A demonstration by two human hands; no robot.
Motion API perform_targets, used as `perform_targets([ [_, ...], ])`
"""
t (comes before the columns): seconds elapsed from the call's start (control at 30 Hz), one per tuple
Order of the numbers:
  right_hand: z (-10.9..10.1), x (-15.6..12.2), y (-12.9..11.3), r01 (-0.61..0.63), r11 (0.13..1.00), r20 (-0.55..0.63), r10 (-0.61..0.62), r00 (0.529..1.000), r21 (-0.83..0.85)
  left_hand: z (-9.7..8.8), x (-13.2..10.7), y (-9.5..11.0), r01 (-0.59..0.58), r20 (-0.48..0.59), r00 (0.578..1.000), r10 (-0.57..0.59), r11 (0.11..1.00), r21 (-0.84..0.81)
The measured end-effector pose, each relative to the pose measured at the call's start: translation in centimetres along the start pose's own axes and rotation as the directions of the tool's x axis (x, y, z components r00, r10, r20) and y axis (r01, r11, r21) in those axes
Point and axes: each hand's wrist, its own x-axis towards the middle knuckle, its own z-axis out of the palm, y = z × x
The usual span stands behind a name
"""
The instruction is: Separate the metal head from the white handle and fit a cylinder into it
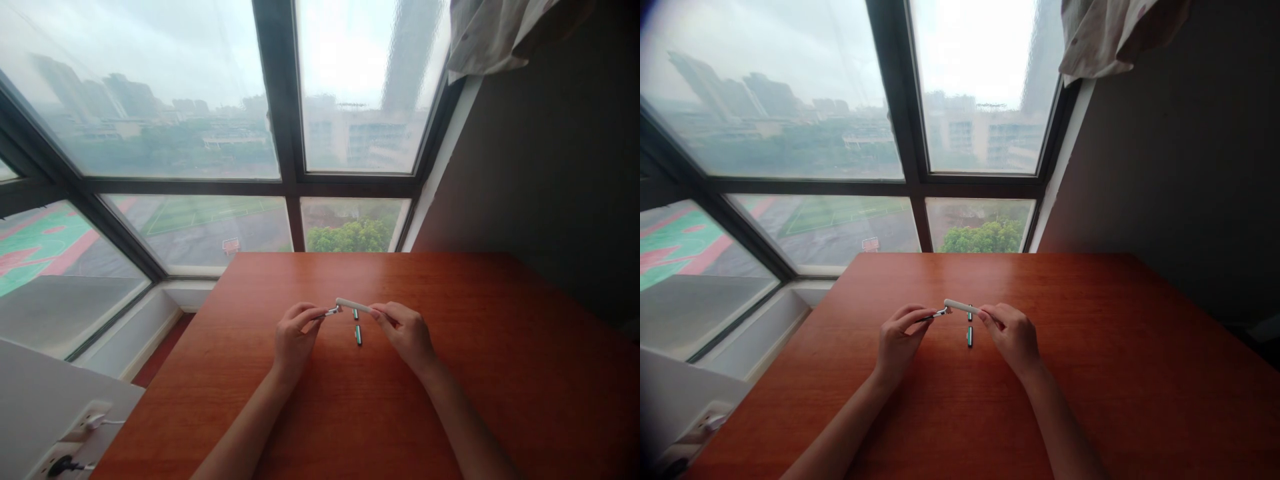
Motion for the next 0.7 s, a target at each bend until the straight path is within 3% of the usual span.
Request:
perform_targets([
  [0.23, 0.2, 0.1, 0.3, -0.030, 0.994, -0.021, 0.033, 0.999, 0.109, 0.0, 0.0, 0.2, 0.001, -0.003, 1.000, -0.001, 1.000, -0.005],
  [0.43, 0.2, 0.1, 0.3, -0.069, 0.994, -0.036, 0.072, 0.997, 0.083, -0.1, 0.1, 0.5, -0.007, -0.019, 1.000, 0.006, 0.999, -0.044],
  [0.7, 0.3, 0.1, -0.2, -0.150, 0.941, 0.012, 0.154, 0.988, 0.302, -0.2, 0.4, 1.1, 0.049, -0.011, 0.999, -0.053, 0.979, -0.200],
])
